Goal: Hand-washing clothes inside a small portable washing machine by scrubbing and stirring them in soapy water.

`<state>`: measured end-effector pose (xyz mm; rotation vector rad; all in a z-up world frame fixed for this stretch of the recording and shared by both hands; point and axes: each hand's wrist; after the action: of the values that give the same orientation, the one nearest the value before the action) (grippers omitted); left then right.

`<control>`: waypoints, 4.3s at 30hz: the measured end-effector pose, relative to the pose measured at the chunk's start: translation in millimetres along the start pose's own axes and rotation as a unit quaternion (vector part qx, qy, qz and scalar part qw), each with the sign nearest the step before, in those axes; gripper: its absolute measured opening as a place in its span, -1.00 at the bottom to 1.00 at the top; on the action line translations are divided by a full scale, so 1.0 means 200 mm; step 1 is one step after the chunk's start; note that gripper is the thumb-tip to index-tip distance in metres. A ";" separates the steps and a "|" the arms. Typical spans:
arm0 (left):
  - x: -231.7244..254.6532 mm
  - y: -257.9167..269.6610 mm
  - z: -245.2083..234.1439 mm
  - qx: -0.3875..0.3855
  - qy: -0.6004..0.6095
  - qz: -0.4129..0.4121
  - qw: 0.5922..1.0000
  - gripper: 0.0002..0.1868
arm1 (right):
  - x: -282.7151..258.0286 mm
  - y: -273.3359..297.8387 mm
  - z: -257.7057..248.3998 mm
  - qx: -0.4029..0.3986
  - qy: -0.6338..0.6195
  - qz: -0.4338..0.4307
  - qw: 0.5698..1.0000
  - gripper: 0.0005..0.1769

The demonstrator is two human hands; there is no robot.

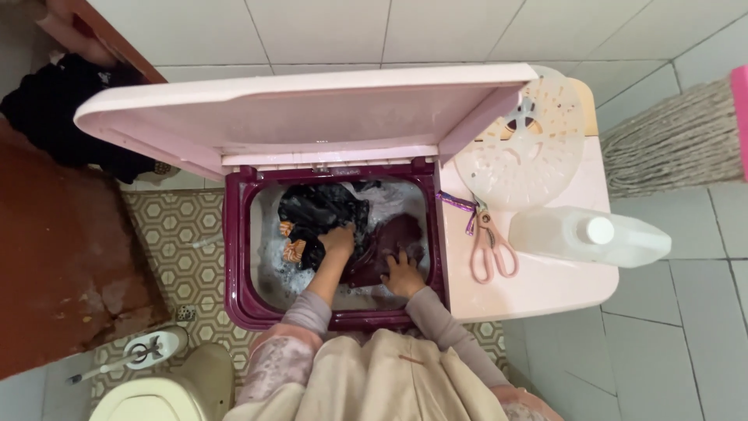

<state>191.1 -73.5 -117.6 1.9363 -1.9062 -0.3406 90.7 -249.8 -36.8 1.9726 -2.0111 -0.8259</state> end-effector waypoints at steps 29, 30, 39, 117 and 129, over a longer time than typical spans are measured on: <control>-0.01 -0.44 -0.18 0.063 -0.061 -0.085 0.993 -0.61 | -0.01 0.00 0.01 0.130 -0.080 -0.214 0.965 -0.41; -0.02 -0.41 -0.16 0.062 -0.063 -0.090 0.992 -0.61 | 0.00 -0.01 0.03 0.128 -0.082 -0.219 0.964 -0.41; -0.18 0.37 -0.38 0.064 0.184 0.048 0.980 -0.39 | -0.09 0.04 -0.07 0.038 -0.014 -0.190 0.981 -0.39; -0.23 1.04 -0.13 0.476 0.210 0.118 0.846 -0.89 | -0.06 0.04 -0.05 0.132 -0.150 -0.215 0.956 -0.62; -0.23 1.04 -0.14 0.492 0.212 0.126 0.835 -0.92 | -0.07 0.05 -0.07 0.118 -0.177 -0.193 0.958 -0.64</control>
<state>14.8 -21.6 -5.0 1.9544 -2.1358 1.2866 90.5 -239.7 -17.3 2.5677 -2.0080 -1.1389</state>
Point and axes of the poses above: each hand's wrist, its own y-axis away from the middle knuckle, its own z-axis out of the palm, x = y × z, and after that the axes turned 14 degrees about x, right-handed
